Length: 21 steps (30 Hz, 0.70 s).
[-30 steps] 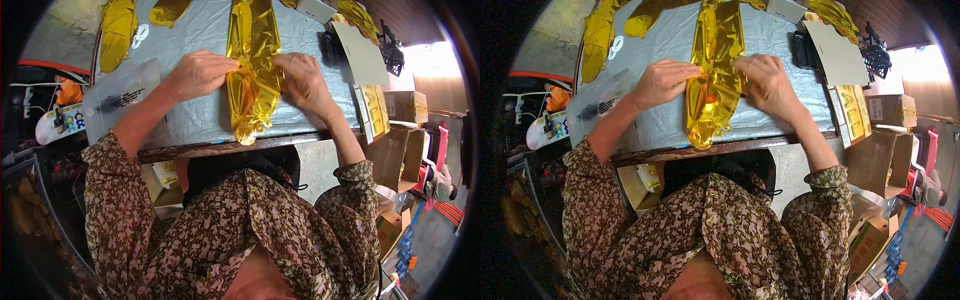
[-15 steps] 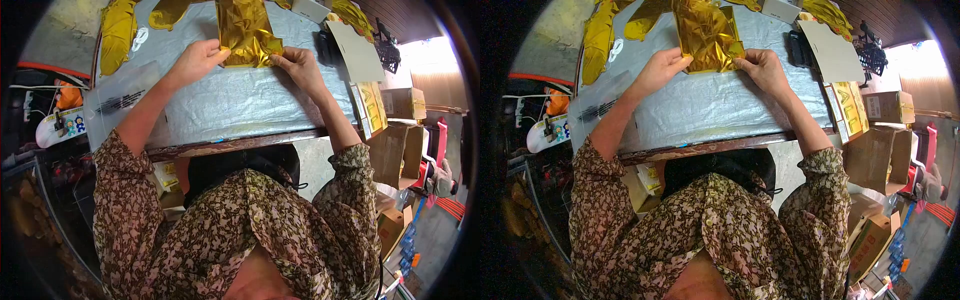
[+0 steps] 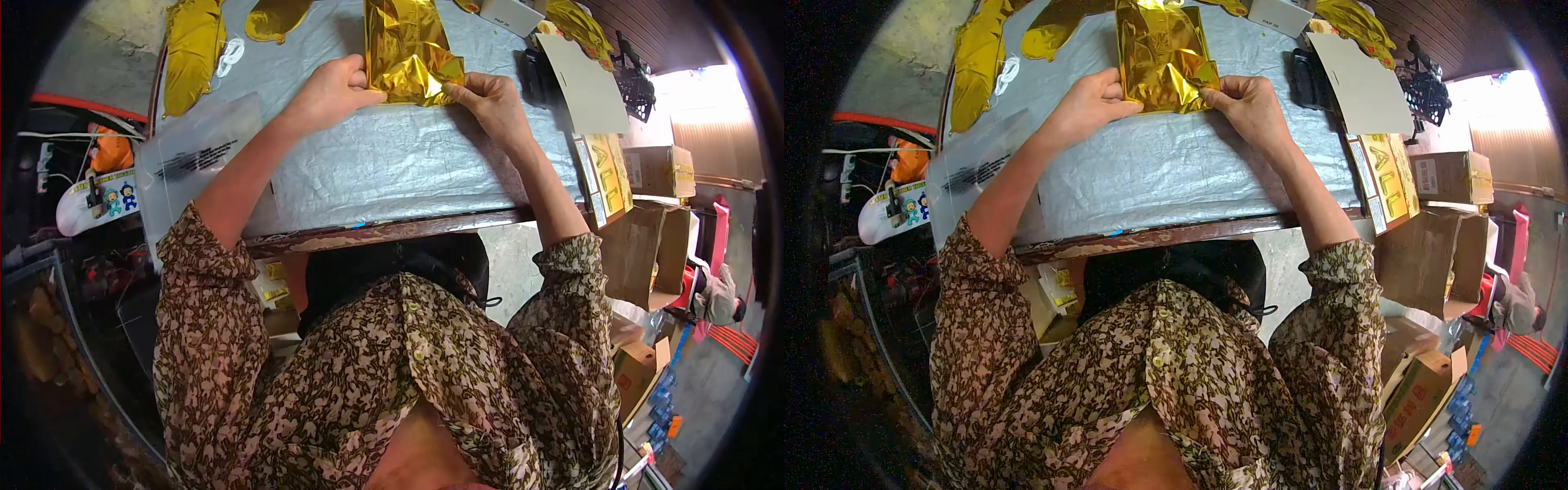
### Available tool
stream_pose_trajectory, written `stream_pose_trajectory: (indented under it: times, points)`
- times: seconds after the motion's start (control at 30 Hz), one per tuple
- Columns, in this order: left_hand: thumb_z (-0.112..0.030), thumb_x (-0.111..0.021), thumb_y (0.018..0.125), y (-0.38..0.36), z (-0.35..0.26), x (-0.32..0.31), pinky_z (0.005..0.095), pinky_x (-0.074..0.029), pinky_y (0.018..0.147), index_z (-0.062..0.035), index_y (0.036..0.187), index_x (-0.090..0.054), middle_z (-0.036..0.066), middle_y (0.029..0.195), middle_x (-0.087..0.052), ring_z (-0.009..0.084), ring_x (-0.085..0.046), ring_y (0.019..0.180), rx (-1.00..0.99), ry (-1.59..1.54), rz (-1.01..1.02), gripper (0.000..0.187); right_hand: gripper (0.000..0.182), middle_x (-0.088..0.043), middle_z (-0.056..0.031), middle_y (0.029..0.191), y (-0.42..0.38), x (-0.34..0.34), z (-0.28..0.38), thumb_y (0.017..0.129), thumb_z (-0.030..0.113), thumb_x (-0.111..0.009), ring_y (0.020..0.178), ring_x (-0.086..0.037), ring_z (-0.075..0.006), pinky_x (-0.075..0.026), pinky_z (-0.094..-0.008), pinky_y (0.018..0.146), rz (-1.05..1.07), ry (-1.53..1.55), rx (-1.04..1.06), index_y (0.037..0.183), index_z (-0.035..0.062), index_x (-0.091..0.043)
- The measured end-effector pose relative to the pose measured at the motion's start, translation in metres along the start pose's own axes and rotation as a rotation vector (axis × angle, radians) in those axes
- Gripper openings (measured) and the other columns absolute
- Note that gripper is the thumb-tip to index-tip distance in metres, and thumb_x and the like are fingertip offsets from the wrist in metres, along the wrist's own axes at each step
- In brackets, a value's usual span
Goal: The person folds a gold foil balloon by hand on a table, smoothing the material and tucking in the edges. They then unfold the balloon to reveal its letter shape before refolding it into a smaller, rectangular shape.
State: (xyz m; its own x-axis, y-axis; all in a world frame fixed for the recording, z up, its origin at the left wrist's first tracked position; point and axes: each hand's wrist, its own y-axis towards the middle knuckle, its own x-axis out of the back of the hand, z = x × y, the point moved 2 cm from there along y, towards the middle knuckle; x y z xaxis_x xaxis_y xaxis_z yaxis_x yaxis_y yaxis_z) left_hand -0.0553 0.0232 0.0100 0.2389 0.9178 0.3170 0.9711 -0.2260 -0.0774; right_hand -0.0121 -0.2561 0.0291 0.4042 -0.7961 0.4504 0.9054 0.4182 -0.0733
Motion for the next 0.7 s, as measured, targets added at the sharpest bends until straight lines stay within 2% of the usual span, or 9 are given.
stream_pose_trajectory:
  times: [0.17,0.27,0.4,0.47,0.6,0.7]
  points:
    - [-0.011,-0.075,0.095,0.003,-0.009,0.002,0.0315,-0.056,0.088,0.0058,0.133,-0.062,0.017,0.117,-0.078,0.0169,-0.073,0.101,0.026,-0.019,0.082,0.043,0.023,-0.074,0.0033,0.086,0.009,0.003,-0.010,0.100,0.019,-0.076,0.078,-0.058,-0.0021,-0.049,-0.0228,0.070,0.021,0.010,0.028,0.105,-0.0027,-0.080]
    - [-0.010,-0.073,0.096,-0.001,-0.020,0.001,0.0310,-0.055,0.089,0.0057,0.131,-0.063,0.017,0.119,-0.078,0.0164,-0.072,0.103,0.041,-0.008,0.091,0.040,0.022,-0.074,0.0038,0.086,0.008,0.002,-0.010,0.100,0.019,-0.077,0.079,-0.058,-0.0022,-0.049,-0.0231,0.070,0.017,0.011,0.024,0.105,-0.0020,-0.080]
    - [-0.010,-0.074,0.096,-0.005,-0.012,-0.001,0.0311,-0.056,0.088,0.0056,0.130,-0.064,0.016,0.117,-0.078,0.0157,-0.072,0.101,0.005,-0.025,0.035,0.039,0.019,-0.074,0.0030,0.080,0.001,0.002,-0.005,0.096,0.019,-0.081,0.072,-0.058,-0.0034,-0.050,-0.0260,0.068,0.018,0.032,0.104,0.100,0.0001,-0.081]
    - [-0.010,-0.074,0.096,-0.007,-0.010,-0.001,0.0311,-0.056,0.086,0.0054,0.130,-0.064,0.015,0.115,-0.079,0.0151,-0.073,0.099,-0.002,0.056,0.007,0.039,0.021,-0.077,-0.0004,0.086,-0.002,0.001,-0.003,0.092,0.018,-0.084,0.076,-0.062,-0.0047,-0.052,-0.0260,0.071,0.042,-0.005,0.130,0.103,0.0004,-0.080]
    - [-0.012,-0.074,0.096,-0.008,-0.009,-0.002,0.0310,-0.056,0.085,0.0054,0.130,-0.064,0.015,0.114,-0.079,0.0147,-0.073,0.098,-0.035,0.017,0.012,0.039,0.023,-0.078,-0.0016,0.092,-0.006,-0.004,-0.001,0.093,0.016,-0.084,0.079,-0.064,-0.0062,-0.053,-0.0238,0.074,0.041,0.065,0.164,0.108,-0.0017,-0.079]
    - [-0.012,-0.074,0.096,-0.016,-0.016,-0.004,0.0316,-0.057,0.087,0.0058,0.127,-0.066,0.016,0.113,-0.079,0.0148,-0.073,0.101,-0.065,0.061,-0.005,0.037,0.023,-0.078,-0.0030,0.094,-0.009,-0.003,-0.004,0.091,0.015,-0.085,0.084,-0.065,-0.0091,-0.053,-0.0266,0.079,0.019,-0.056,0.086,0.109,0.0006,-0.080]
